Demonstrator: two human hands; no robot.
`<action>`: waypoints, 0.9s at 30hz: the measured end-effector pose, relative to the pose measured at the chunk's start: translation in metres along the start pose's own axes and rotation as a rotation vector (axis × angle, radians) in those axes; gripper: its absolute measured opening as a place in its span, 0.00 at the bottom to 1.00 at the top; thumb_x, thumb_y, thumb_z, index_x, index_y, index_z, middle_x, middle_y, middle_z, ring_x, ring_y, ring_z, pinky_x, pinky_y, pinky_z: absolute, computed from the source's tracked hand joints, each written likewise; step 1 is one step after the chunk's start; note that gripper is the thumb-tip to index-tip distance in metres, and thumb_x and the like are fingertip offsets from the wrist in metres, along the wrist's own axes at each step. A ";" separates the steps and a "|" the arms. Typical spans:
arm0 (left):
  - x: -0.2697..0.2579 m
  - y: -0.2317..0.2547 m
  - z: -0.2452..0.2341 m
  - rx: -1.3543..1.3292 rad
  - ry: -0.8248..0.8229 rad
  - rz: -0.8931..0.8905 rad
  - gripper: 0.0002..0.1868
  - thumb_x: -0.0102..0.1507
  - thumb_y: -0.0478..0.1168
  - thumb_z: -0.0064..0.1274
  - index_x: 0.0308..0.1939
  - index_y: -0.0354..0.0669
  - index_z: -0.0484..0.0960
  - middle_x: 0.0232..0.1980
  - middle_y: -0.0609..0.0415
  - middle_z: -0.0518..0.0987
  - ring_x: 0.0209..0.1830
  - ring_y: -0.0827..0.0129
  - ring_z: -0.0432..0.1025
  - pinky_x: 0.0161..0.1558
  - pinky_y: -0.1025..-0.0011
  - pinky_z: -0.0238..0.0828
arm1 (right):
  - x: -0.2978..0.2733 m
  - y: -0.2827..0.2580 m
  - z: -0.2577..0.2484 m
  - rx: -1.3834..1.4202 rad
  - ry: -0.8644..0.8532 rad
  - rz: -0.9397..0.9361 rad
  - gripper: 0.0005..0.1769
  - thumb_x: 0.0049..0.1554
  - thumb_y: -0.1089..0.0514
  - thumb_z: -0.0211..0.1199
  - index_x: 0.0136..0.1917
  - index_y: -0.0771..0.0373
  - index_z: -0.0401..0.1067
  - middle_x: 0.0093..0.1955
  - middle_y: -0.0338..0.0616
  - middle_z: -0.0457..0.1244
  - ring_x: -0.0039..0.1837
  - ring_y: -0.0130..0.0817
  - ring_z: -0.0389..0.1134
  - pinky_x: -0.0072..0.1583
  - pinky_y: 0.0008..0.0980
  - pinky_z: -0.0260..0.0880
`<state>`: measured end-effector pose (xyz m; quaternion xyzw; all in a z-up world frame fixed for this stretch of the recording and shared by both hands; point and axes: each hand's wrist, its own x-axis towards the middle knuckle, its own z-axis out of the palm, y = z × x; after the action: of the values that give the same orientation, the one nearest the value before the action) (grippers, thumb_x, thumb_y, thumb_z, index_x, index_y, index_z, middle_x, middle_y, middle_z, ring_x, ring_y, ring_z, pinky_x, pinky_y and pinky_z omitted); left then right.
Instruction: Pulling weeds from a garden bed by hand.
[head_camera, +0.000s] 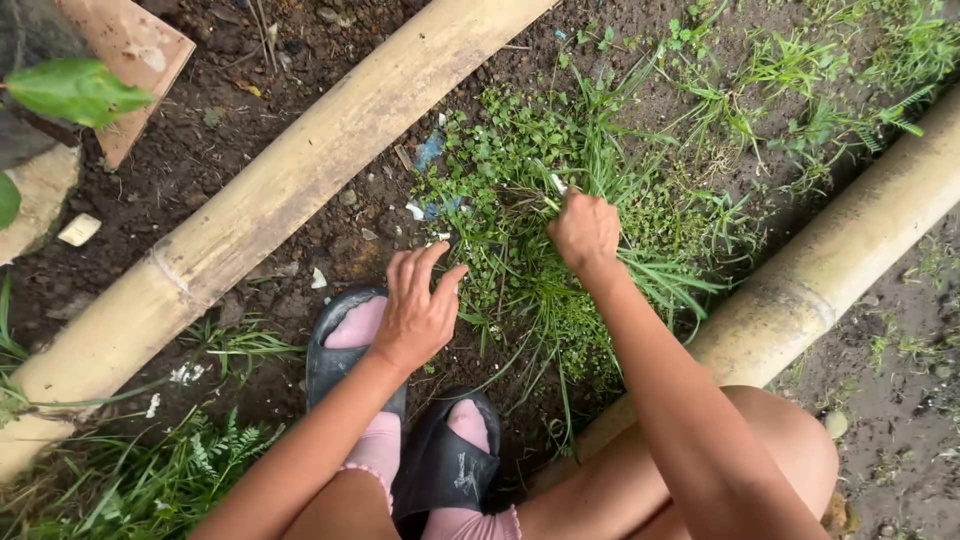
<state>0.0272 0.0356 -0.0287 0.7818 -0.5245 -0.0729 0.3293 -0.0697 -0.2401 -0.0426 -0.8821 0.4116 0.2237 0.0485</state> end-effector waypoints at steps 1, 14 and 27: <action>0.000 0.001 0.002 0.016 -0.002 -0.002 0.18 0.64 0.37 0.53 0.57 0.40 0.79 0.67 0.40 0.65 0.67 0.48 0.61 0.72 0.43 0.52 | -0.002 0.000 -0.002 0.042 -0.056 0.062 0.09 0.54 0.63 0.61 0.49 0.67 0.72 0.35 0.54 0.67 0.34 0.43 0.71 0.35 0.40 0.75; -0.002 0.008 0.003 -0.015 0.021 0.047 0.17 0.64 0.37 0.54 0.57 0.39 0.79 0.66 0.41 0.65 0.67 0.48 0.62 0.71 0.44 0.53 | -0.108 0.065 -0.061 -0.155 -0.173 0.005 0.12 0.59 0.56 0.61 0.57 0.56 0.74 0.39 0.50 0.69 0.40 0.43 0.70 0.44 0.48 0.74; 0.001 0.007 0.004 -0.002 0.025 -0.009 0.19 0.65 0.36 0.53 0.59 0.39 0.77 0.68 0.40 0.65 0.68 0.48 0.62 0.71 0.44 0.52 | -0.012 0.317 -0.187 0.290 0.441 0.016 0.13 0.65 0.65 0.54 0.60 0.71 0.71 0.50 0.56 0.68 0.48 0.44 0.69 0.48 0.41 0.70</action>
<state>0.0198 0.0314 -0.0276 0.7846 -0.5168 -0.0649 0.3362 -0.2469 -0.4902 0.1611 -0.8901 0.4470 -0.0349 0.0815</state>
